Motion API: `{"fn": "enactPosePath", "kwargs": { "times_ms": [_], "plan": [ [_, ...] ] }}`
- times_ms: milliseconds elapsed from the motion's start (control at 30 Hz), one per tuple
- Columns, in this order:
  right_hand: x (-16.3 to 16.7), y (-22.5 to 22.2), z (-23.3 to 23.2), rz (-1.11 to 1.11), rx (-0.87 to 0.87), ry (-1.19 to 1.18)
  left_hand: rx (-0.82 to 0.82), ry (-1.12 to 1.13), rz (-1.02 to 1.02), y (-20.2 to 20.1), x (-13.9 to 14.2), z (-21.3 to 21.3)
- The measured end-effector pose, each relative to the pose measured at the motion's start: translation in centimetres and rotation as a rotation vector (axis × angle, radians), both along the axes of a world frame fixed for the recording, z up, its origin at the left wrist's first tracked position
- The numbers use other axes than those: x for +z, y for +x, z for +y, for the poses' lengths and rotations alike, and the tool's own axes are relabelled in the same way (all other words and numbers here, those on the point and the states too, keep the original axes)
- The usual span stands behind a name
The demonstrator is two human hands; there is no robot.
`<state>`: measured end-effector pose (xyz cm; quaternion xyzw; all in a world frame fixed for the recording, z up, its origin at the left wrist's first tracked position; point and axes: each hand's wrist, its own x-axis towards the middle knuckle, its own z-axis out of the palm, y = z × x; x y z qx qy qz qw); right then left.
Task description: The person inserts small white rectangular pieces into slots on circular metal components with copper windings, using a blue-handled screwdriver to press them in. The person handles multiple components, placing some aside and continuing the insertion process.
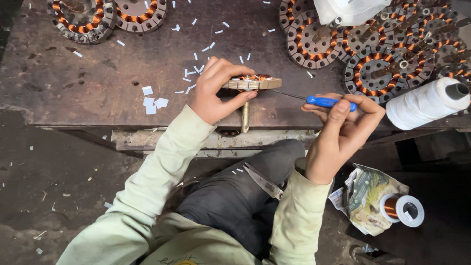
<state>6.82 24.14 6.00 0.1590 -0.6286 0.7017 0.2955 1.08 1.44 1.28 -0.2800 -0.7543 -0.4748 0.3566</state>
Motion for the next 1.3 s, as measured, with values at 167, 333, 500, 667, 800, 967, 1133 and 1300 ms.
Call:
{"fn": "enactPosePath", "kwargs": {
  "times_ms": [167,333,500,667,800,967,1133,1300],
  "plan": [
    [0.4,-0.3,0.5,-0.019,0.013,0.03,0.003,-0.009,-0.004,0.0,-0.1,0.0],
    [0.6,-0.3,0.7,-0.013,0.021,0.071,0.002,-0.014,-0.002,-0.1,-0.1,0.0],
    [0.4,0.2,0.7,-0.014,0.003,0.073,0.001,-0.006,-0.006,0.0,0.0,0.1],
    [0.3,0.1,0.7,-0.026,0.002,0.071,0.007,-0.01,-0.008,0.1,0.0,0.0],
    [0.5,-0.7,0.0,-0.044,0.058,0.063,0.0,-0.003,-0.001,0.1,0.1,0.0],
    [1.5,-0.5,-2.1,-0.008,0.019,0.274,0.0,-0.009,0.006,0.0,0.1,-0.1],
    [2.5,1.0,-6.4,0.233,-0.229,0.944,0.001,0.009,-0.042,0.1,-0.9,-0.4],
    [3.2,1.0,-7.8,0.358,-0.159,1.098,-0.01,0.012,-0.067,0.0,-1.2,-0.6]
  ]
}}
